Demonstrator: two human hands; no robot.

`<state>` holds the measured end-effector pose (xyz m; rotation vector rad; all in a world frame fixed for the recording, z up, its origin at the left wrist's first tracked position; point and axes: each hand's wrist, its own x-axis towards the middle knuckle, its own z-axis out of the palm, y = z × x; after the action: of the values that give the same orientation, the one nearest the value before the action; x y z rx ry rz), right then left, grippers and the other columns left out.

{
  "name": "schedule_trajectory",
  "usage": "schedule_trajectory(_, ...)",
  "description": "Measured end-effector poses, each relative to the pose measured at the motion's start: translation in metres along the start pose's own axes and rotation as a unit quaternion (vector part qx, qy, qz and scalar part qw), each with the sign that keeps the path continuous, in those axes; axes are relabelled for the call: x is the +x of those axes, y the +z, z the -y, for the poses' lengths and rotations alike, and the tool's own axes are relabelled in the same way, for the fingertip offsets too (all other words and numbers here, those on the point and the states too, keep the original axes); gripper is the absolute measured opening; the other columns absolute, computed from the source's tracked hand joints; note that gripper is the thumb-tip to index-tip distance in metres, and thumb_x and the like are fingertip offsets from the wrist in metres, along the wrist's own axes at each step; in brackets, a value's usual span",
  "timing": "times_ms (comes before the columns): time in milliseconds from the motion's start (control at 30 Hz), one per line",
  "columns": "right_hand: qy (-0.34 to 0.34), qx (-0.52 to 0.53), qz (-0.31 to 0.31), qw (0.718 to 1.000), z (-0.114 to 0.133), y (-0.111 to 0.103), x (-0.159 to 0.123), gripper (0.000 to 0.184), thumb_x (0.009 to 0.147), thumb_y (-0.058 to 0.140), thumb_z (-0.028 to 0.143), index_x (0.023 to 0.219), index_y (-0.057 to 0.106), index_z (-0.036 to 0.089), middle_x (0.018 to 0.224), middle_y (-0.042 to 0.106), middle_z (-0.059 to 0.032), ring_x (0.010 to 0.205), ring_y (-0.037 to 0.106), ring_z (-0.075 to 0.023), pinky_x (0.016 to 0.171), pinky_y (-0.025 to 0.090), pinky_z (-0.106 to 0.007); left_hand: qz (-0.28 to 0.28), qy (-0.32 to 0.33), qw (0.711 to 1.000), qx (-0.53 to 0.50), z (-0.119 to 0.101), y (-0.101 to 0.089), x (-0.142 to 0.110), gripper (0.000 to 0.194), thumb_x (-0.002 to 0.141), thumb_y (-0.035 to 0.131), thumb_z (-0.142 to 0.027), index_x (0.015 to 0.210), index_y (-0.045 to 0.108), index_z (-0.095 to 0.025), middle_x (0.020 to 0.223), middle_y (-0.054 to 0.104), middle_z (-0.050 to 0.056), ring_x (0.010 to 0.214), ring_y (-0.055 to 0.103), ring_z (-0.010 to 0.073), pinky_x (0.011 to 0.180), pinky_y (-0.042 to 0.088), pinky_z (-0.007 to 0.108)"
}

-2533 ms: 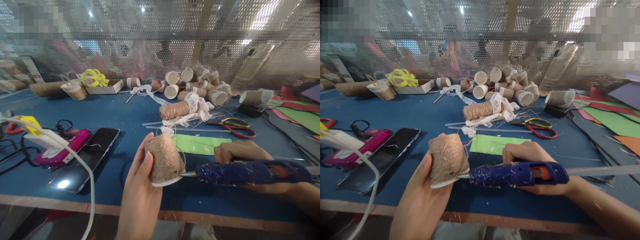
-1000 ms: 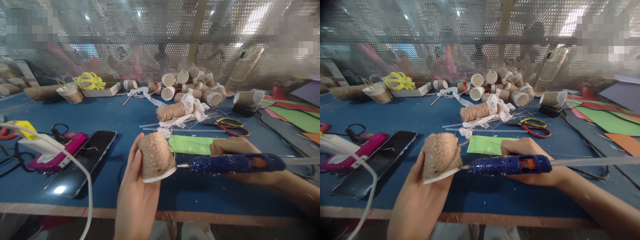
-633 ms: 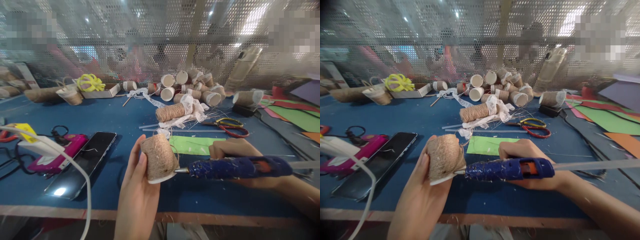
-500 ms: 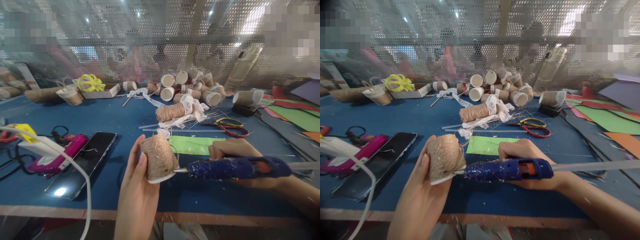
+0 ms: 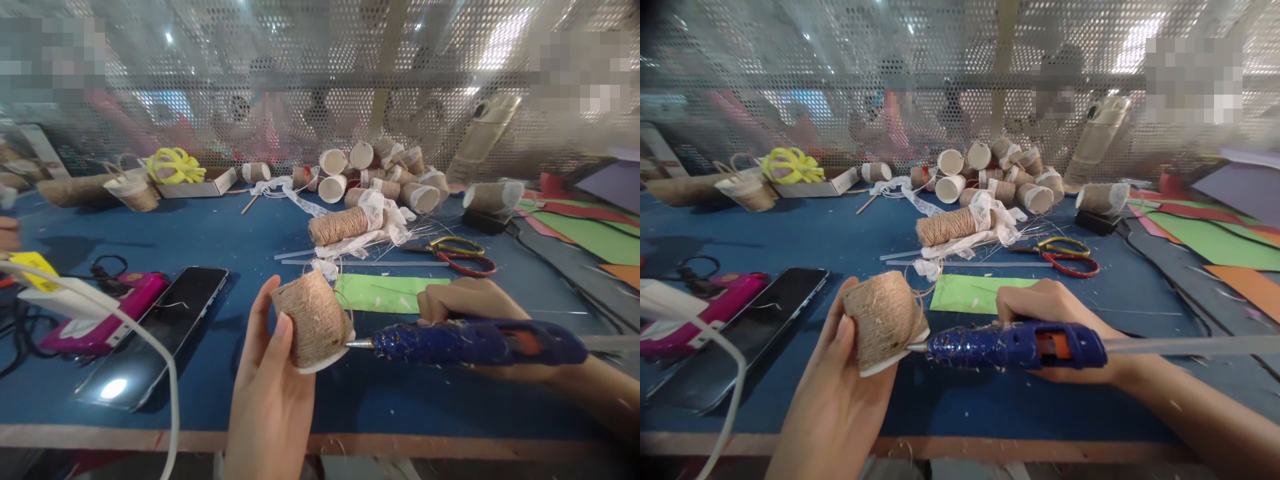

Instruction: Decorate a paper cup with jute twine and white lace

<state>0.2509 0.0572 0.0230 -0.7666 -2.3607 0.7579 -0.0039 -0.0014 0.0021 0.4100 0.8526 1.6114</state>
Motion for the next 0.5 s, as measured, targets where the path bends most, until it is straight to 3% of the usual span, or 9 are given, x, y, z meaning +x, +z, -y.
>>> schedule_trajectory(233,-0.002,-0.02,-0.008,1.0,0.01,-0.002,0.01,0.042,0.094,0.052,0.057,0.072,0.043,0.022,0.059,0.046,0.0072,0.05,0.037,-0.0093,0.047,0.029,-0.023,0.022,-0.032,0.999,0.008,-0.01,0.006,-0.005,0.036,0.095,0.064,-0.045,0.13,0.065,-0.041,0.14,0.067,0.0,0.138,0.055,0.0303,0.105,0.056,0.043)
schedule_trajectory(500,-0.01,-0.065,-0.003,0.998,0.0,-0.006,0.011,0.036,0.092,0.059,0.046,0.072,0.041,0.022,0.061,0.047,0.0076,0.052,0.036,-0.0093,0.047,0.029,-0.022,0.06,-0.032,0.997,-0.019,-0.009,0.002,-0.002,0.041,0.099,0.057,-0.045,0.14,0.057,-0.041,0.15,0.06,-0.002,0.146,0.046,0.0294,0.114,0.049,0.045)
